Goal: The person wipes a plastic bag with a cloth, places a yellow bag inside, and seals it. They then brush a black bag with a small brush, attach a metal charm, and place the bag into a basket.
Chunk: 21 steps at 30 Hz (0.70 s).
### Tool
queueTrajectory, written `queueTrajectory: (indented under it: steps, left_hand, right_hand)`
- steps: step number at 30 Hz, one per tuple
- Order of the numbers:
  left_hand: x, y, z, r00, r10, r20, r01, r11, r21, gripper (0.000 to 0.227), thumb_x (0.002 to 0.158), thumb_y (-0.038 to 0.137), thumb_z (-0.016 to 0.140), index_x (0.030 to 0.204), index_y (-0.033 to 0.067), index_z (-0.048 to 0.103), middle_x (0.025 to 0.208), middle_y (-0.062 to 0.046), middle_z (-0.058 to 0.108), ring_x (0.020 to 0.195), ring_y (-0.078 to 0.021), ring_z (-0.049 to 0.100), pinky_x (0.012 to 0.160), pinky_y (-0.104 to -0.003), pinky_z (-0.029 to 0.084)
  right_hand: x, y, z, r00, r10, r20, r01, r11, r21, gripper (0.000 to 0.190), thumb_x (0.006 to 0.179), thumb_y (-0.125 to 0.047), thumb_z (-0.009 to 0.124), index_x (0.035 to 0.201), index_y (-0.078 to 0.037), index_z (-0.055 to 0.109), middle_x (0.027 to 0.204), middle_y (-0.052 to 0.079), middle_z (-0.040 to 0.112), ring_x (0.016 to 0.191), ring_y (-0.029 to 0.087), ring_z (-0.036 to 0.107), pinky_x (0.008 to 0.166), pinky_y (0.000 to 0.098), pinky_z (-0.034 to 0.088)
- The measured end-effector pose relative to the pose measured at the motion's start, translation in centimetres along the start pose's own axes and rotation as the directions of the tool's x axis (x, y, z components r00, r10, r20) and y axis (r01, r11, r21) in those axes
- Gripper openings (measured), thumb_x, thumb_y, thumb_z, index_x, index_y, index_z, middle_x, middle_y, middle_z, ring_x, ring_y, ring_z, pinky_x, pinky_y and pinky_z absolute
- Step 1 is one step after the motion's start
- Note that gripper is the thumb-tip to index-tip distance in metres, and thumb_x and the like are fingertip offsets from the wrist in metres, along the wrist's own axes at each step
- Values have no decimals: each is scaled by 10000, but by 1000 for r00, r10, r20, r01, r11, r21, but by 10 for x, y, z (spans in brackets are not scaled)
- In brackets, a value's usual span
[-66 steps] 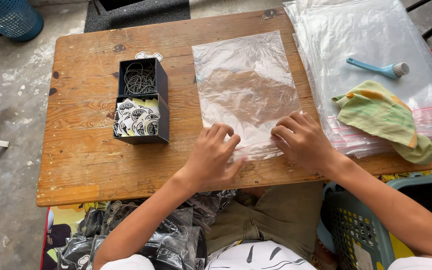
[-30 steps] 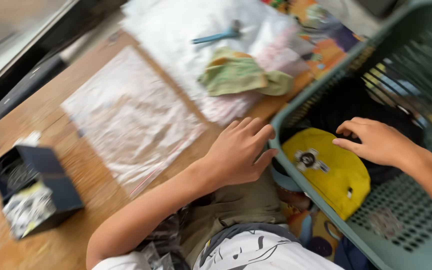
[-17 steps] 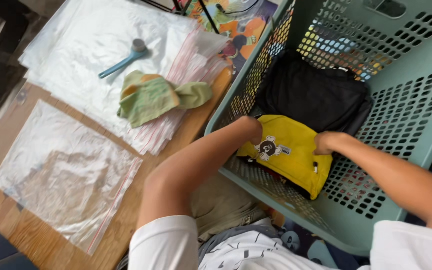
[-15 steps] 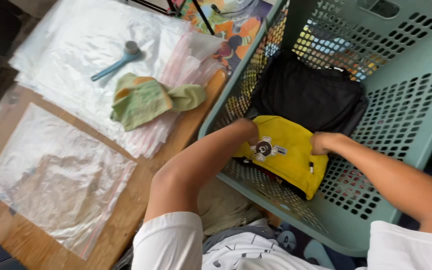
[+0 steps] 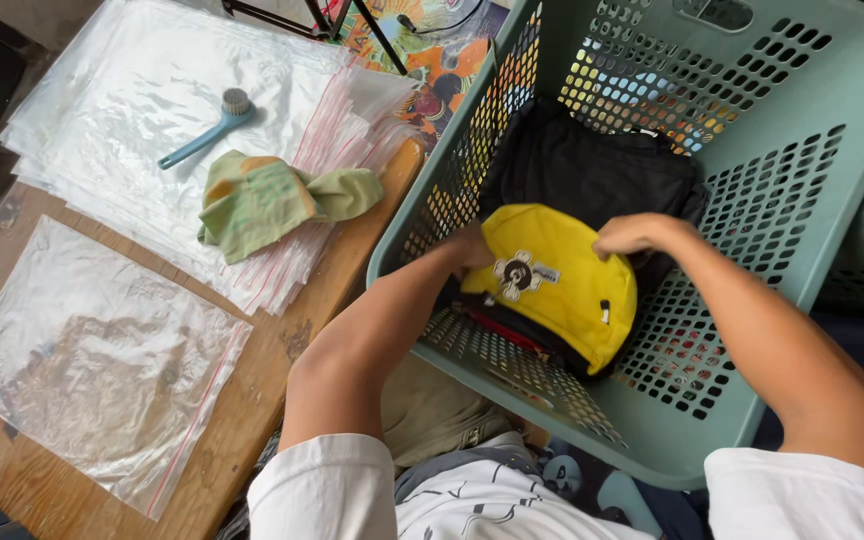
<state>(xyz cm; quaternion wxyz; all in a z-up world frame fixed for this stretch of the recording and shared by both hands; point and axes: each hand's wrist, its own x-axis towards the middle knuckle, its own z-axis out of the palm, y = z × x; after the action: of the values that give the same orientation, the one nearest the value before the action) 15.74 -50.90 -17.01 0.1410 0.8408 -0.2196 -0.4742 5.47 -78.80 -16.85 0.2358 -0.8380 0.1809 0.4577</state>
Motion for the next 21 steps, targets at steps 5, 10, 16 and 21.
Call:
queueTrajectory:
  steps: [5,10,16,21]
  left_hand:
    - [-22,34,-33,977,31,-209,-98,942,-322,697,816,252,660,1442,35,444,1274,-237,624,1086,-430,682,684,-477,653]
    - [-127,62,-102,964,85,-252,-230,743,-629,256,829,167,535,1020,126,370,923,-115,557,688,-241,640,397,-390,528]
    - [-296,18,-149,941,122,-316,-336,455,-825,346,930,283,481,1213,85,504,1087,-108,519,985,-225,556,674,-407,617]
    - [-368,-81,-99,612,509,-605,-746,117,-656,947,877,537,649,1539,157,88,1442,-142,302,1049,-227,548,928,-473,636]
  right_hand:
    - [-32,22,-31,974,27,-225,87,873,480,554,841,-219,596,1285,114,604,1187,331,614,1036,441,642,833,614,537]
    - [-104,9,-70,792,-154,-590,382,880,282,86,914,-38,581,996,-64,580,920,49,529,804,163,446,653,352,352]
    - [-213,-99,-47,788,-82,-611,542,565,623,374,981,-138,562,1353,-108,585,1187,75,657,982,198,643,809,329,522]
    - [-204,-190,1,815,-152,-560,579,261,772,334,933,-133,590,1267,-119,587,1223,43,689,1025,153,675,882,258,547]
